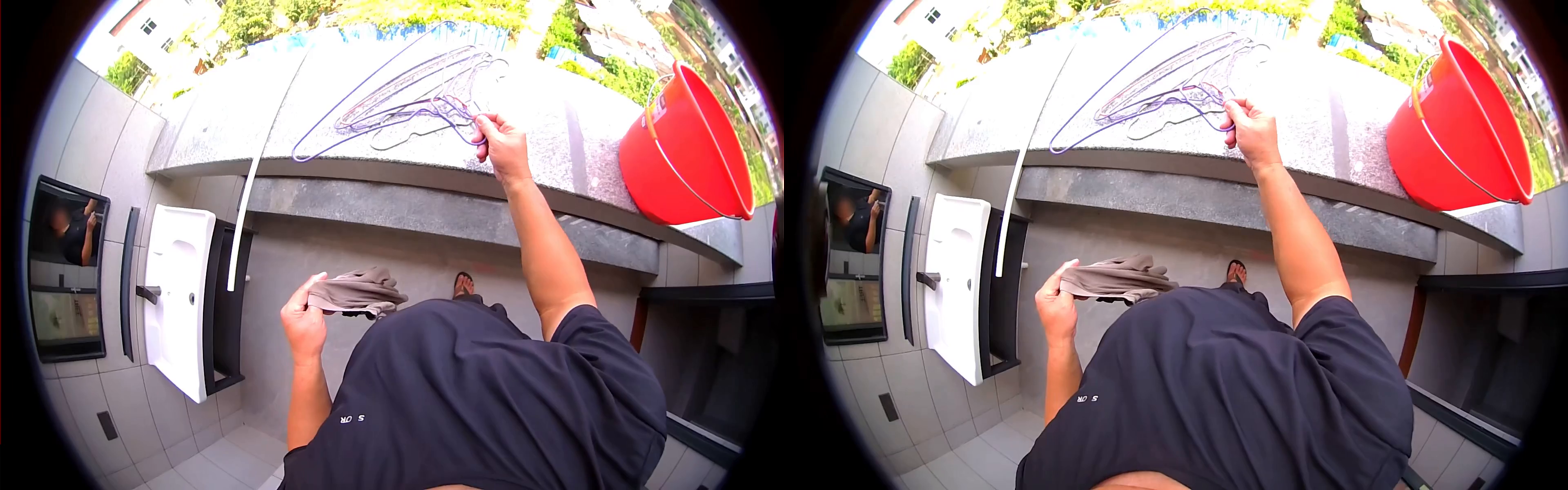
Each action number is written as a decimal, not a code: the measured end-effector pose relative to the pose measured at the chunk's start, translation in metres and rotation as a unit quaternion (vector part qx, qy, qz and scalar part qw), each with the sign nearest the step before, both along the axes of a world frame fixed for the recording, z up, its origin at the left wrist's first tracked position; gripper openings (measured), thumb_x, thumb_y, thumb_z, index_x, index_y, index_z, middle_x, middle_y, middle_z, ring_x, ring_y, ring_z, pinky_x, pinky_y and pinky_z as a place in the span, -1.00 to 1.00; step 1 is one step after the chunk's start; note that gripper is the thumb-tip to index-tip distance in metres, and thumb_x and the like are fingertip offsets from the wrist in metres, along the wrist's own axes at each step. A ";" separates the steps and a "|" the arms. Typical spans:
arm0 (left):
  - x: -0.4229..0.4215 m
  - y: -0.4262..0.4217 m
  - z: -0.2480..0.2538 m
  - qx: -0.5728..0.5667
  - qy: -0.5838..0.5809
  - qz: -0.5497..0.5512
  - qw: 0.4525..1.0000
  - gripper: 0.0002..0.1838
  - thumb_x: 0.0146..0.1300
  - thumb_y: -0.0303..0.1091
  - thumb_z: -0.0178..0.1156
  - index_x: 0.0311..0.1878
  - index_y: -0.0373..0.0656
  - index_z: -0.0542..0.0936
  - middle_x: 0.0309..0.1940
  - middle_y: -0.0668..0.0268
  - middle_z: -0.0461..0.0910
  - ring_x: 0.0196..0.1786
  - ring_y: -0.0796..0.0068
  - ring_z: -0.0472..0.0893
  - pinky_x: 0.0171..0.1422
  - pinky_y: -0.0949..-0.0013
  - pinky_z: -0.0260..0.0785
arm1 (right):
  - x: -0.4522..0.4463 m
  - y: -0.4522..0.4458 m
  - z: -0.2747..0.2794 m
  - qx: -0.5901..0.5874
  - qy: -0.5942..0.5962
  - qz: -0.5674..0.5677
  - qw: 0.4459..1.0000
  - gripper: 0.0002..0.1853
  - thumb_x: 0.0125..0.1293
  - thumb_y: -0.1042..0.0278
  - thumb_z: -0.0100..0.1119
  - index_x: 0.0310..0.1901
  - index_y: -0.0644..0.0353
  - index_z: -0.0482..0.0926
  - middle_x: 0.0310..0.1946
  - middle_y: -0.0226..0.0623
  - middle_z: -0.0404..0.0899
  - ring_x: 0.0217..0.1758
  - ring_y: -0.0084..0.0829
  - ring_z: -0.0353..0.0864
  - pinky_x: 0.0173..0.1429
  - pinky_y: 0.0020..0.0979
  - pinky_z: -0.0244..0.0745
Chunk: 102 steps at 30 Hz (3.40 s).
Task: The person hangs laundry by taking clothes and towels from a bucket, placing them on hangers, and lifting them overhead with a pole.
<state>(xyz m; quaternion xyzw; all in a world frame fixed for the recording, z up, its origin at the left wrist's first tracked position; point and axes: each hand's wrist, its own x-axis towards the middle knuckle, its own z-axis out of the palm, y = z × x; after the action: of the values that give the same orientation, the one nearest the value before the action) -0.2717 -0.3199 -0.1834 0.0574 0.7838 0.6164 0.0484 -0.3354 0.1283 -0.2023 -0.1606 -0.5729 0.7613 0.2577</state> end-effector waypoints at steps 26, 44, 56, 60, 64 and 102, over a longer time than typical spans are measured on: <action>-0.003 0.015 0.008 -0.011 -0.040 -0.034 0.999 -0.65 0.45 -0.64 0.05 0.18 -0.31 0.72 -0.13 0.31 0.75 -0.29 0.65 0.64 -0.22 0.53 0.54 | 0.043 0.136 -0.002 0.515 -0.324 -0.271 0.746 -0.55 0.32 -0.03 0.36 0.04 0.16 0.73 0.01 0.10 0.71 0.16 0.08 0.67 0.24 -0.05 0.58; 0.018 -0.004 -0.006 0.004 -0.048 0.023 0.999 -0.70 0.47 -0.60 0.13 0.14 -0.28 0.75 -0.12 0.30 0.76 -0.29 0.62 0.66 -0.26 0.49 0.58 | -0.064 0.046 0.015 0.023 -0.099 0.011 0.995 -0.80 0.46 0.40 0.19 -0.11 0.41 0.53 -0.35 -0.07 0.76 -0.53 -0.37 0.75 -0.52 -0.45 0.61; 0.014 0.005 0.004 0.000 -0.047 0.008 0.999 -0.71 0.48 -0.58 0.14 0.15 -0.28 0.74 -0.12 0.32 0.75 -0.23 0.64 0.67 -0.21 0.52 0.58 | -0.040 -0.034 0.084 -0.221 0.196 0.034 0.955 -0.26 0.57 -0.16 0.13 0.40 0.43 0.33 -0.06 0.03 0.68 -0.21 -0.15 0.77 -0.19 -0.38 0.68; 0.003 0.003 0.008 0.006 -0.015 0.017 1.000 -0.73 0.50 -0.53 0.16 0.15 -0.26 0.75 -0.15 0.36 0.76 -0.25 0.68 0.66 -0.26 0.56 0.56 | -0.036 -0.045 0.075 -0.166 0.133 0.077 0.974 -0.58 0.68 0.18 -0.02 0.21 0.41 0.58 -0.50 -0.32 0.51 -0.66 -0.61 0.27 -0.55 -0.58 0.17; -0.018 0.001 0.040 -0.009 0.014 0.077 0.997 -0.73 0.48 -0.52 0.18 0.14 -0.18 0.77 -0.24 0.46 0.75 -0.34 0.79 0.63 -0.36 0.60 0.52 | 0.001 -0.085 0.109 -0.045 0.181 0.186 0.965 -0.61 0.62 0.18 0.13 0.21 0.36 0.61 -0.56 -0.44 0.49 -0.70 -0.68 0.27 -0.62 -0.61 0.11; -0.087 0.007 0.126 -0.275 0.299 -0.019 0.914 -0.62 0.17 -0.60 0.18 0.00 -0.15 0.82 -0.44 0.28 0.76 -0.48 0.62 0.59 -0.31 0.49 0.46 | 0.078 -0.176 0.127 0.620 0.111 0.233 0.741 -0.56 0.47 0.02 0.26 -0.50 0.12 0.51 -0.62 -0.21 0.56 -0.56 -0.06 0.60 -0.47 -0.14 0.44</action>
<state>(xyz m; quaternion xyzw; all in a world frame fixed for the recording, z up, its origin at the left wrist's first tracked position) -0.3585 -0.3131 -0.0570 0.2381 0.8990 0.3295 -0.1628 -0.2579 -0.0476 -0.0758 0.2589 -0.9054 0.2865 0.1763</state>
